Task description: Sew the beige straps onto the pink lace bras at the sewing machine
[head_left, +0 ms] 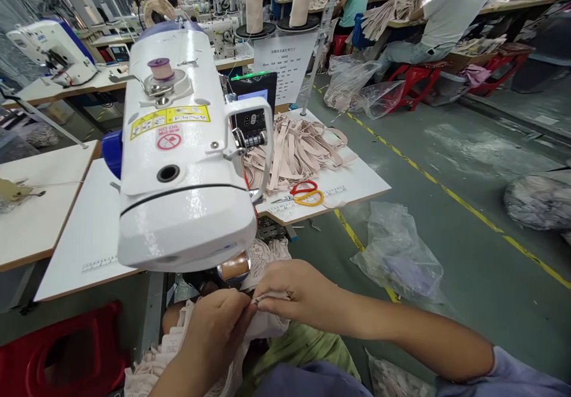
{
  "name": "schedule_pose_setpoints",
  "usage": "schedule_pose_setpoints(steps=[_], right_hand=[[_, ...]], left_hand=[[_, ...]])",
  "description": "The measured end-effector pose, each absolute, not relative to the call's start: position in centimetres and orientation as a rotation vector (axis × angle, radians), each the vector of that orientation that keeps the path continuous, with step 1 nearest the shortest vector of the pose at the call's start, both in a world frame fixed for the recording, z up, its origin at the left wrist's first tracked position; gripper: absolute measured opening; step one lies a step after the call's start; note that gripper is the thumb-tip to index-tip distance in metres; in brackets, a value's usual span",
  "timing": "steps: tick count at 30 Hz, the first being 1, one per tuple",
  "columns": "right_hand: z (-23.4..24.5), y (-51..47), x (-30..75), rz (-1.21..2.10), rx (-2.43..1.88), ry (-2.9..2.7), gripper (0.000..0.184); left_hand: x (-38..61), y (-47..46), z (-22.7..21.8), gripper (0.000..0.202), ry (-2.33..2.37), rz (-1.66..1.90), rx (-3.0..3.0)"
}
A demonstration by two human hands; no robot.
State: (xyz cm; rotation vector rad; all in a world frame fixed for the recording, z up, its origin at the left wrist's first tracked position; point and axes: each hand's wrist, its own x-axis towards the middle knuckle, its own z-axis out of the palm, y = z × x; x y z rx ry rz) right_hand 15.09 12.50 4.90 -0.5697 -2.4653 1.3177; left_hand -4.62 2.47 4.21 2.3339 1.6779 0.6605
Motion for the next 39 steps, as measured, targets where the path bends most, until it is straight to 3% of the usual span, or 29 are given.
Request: schedule_pose_setpoints(steps=[3,8,12,18,24,30,35,39], right_hand=[[5.2,12.8,14.8,1.221,-0.498,-2.508,0.019],[6.3,15.1,12.4,1.331,-0.492,-2.474,0.010],[6.5,16.6,10.5,1.040,-0.637,-2.598,0.024],[6.8,16.4,9.8,0.828,-0.701,-2.682,0.027],[5.0,15.3,11.0,0.741,-0.674,-2.548,0.015],[1.4,13.0,11.6,0.379,-0.618,-2.219,0.022],[0.3,12.1,11.1,0.578,-0.706,-2.191,0.020],[-1.1,11.4,11.5,1.046,-0.846,-2.007,0.026]], left_hand=[[-4.5,2.3,4.2,0.033,1.652,0.724,2.283],[-5.0,2.3,3.7,0.034,1.808,0.830,1.950],[-6.6,2.3,2.4,0.018,2.089,0.758,2.239],[-9.0,2.2,0.8,0.052,1.832,0.542,2.855],[-8.0,2.4,1.6,0.041,1.977,0.261,2.908],[-8.0,2.6,3.0,0.048,1.965,0.043,2.844],[-10.8,4.1,3.5,0.063,1.528,-0.012,3.082],[-9.9,4.3,3.3,0.052,1.657,0.005,3.048]])
